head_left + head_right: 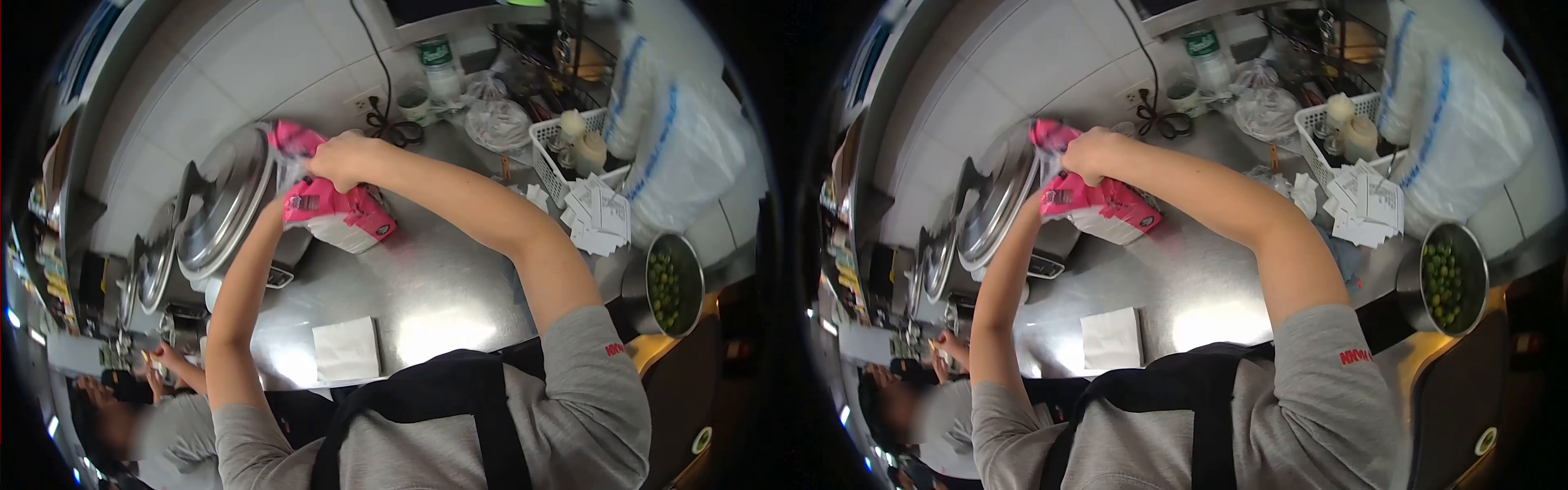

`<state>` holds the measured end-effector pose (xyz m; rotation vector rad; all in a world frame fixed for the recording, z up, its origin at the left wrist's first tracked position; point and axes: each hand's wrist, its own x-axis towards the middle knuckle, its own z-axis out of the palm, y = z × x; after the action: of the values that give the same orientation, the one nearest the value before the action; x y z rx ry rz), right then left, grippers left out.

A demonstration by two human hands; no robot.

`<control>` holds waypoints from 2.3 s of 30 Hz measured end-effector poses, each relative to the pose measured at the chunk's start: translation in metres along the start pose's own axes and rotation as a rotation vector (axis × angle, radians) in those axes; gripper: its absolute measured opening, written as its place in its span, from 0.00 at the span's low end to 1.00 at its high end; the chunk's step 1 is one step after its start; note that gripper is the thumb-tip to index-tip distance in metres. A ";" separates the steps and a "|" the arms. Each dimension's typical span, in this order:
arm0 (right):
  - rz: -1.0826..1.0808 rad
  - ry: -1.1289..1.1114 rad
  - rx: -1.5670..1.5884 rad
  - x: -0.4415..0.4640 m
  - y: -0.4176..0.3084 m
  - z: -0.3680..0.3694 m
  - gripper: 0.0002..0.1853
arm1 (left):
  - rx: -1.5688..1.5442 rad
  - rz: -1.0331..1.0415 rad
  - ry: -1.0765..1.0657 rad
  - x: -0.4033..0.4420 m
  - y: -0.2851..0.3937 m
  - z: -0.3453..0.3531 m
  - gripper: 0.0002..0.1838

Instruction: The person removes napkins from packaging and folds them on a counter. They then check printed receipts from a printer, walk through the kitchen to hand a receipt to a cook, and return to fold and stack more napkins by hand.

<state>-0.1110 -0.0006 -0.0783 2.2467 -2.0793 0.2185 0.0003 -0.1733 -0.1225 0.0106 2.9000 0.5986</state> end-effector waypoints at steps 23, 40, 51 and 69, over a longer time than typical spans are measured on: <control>-0.109 0.758 0.250 -0.014 -0.026 0.022 0.07 | -0.094 0.050 0.106 0.010 0.020 0.090 0.18; 0.346 0.883 0.415 -0.008 -0.082 0.146 0.09 | -0.134 0.033 0.043 -0.013 0.007 0.068 0.19; 0.391 0.918 0.507 -0.007 -0.088 0.164 0.09 | -0.134 0.040 0.015 -0.015 0.003 0.063 0.19; 0.475 1.149 0.740 0.007 -0.090 0.140 0.07 | -0.133 0.075 -0.016 -0.011 0.002 0.068 0.20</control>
<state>-0.0135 -0.0207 -0.2113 1.0991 -1.8207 1.9732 0.0232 -0.1455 -0.1812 0.1062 2.8486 0.7989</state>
